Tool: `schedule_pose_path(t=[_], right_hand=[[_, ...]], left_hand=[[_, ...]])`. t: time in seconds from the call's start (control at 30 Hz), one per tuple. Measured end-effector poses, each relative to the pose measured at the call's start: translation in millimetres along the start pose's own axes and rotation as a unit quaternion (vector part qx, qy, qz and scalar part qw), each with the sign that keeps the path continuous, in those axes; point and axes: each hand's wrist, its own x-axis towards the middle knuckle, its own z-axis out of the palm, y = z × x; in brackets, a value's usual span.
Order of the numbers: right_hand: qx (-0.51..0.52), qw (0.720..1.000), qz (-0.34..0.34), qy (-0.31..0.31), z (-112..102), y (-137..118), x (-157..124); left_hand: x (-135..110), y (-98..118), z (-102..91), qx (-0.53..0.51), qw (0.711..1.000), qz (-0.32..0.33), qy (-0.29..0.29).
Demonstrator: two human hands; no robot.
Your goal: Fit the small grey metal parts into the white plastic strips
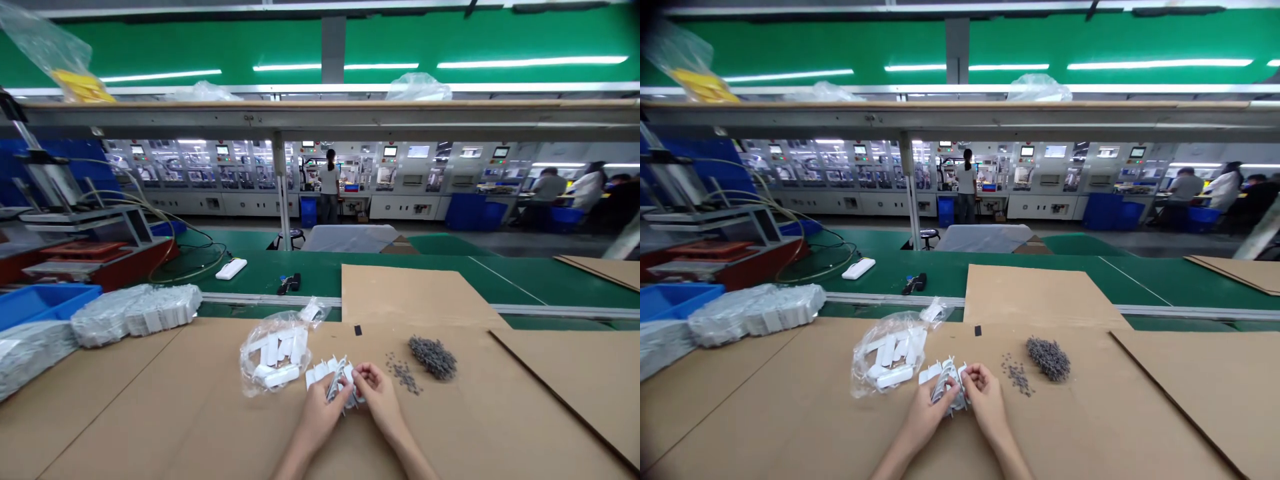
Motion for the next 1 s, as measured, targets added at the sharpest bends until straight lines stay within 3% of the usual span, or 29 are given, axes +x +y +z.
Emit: schedule_pose_path(t=[0.27, 0.53, 0.83, 1.0], right_hand=[[-0.062, 0.994, -0.080, -0.051, 0.8, -7.1, -6.6], [-0.114, 0.986, -0.120, -0.022, 1.4, -8.5, -7.6], [-0.128, 0.983, -0.129, -0.009, 10.8, -4.9, -12.2], [-0.071, 0.994, -0.083, -0.010, 11.9, 3.6, -10.2]], left_hand=[[4.5, -10.1, -0.9, -0.077, 0.996, -0.023, 0.034], [0.7, -18.2, 4.9, -0.213, 0.971, -0.106, 0.002], [1.8, -12.1, 4.8, -0.164, 0.981, -0.083, 0.068], [0.6, -13.7, 6.4, -0.147, 0.982, -0.092, 0.070]])
